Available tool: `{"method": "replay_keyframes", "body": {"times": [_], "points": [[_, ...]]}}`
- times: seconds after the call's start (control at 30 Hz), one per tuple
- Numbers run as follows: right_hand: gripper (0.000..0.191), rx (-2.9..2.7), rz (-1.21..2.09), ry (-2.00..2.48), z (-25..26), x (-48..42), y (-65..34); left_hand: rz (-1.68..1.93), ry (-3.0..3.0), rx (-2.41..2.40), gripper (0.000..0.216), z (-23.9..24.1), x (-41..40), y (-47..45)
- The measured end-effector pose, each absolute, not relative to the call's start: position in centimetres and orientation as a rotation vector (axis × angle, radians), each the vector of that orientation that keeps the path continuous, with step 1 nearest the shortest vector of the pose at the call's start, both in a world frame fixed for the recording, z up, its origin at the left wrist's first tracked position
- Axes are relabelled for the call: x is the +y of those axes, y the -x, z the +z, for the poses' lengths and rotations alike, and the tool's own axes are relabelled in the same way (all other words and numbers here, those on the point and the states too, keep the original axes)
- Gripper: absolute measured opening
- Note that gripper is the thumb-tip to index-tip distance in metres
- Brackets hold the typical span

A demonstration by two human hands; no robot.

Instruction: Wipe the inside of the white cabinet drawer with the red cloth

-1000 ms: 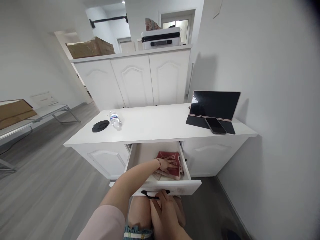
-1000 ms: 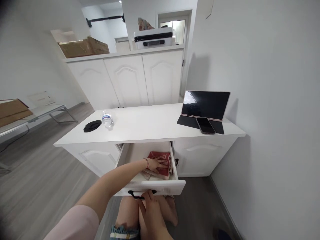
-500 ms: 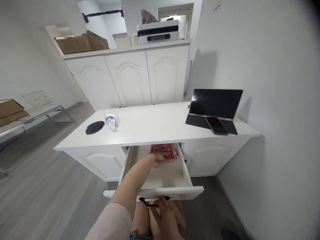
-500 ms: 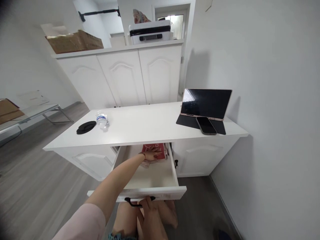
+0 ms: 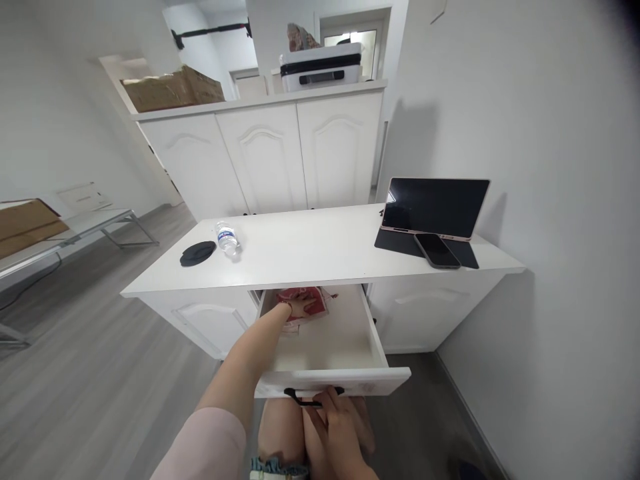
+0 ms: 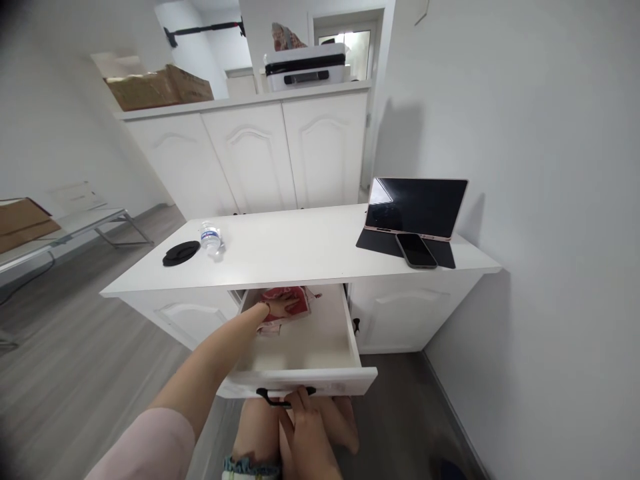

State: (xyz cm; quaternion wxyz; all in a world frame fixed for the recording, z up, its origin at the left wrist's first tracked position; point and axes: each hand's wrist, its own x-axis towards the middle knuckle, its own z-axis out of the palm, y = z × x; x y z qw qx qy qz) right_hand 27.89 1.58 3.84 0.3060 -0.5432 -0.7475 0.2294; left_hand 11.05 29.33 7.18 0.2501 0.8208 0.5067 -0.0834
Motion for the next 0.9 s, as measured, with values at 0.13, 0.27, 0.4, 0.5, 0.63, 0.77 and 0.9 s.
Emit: {"method": "replay_keyframes", "body": {"times": [0.13,0.27,0.4,0.5,0.63,0.77,0.9], "points": [[0.014,-1.982,0.586,1.474,4.4,1.5,-27.8,-0.360,-2.180,1.452,0.073,7.6,28.0,-8.8],[0.013,-1.952,0.575,1.480,5.5,1.4,-27.8,-0.431,-2.174,1.454,0.076,8.2,26.9,-7.8],[0.013,-1.948,0.594,1.495,6.6,1.3,-27.9,-0.528,-2.149,1.400,0.081,8.9,26.3,-7.3],[0.011,-1.928,0.604,1.487,6.7,1.3,-27.9,-0.598,-2.107,1.341,0.083,9.3,25.4,-6.8],[0.009,-1.906,0.615,1.451,6.5,1.2,-27.8,-0.643,-2.046,1.281,0.084,9.7,23.3,-6.3],[0.009,-1.912,0.563,1.410,6.4,1.3,-27.8,-0.703,-1.933,1.206,0.083,9.7,20.9,-6.2],[0.007,-1.906,0.541,1.382,6.0,1.4,-27.8,-0.771,-1.726,1.141,0.086,9.9,19.3,-6.5]]}}
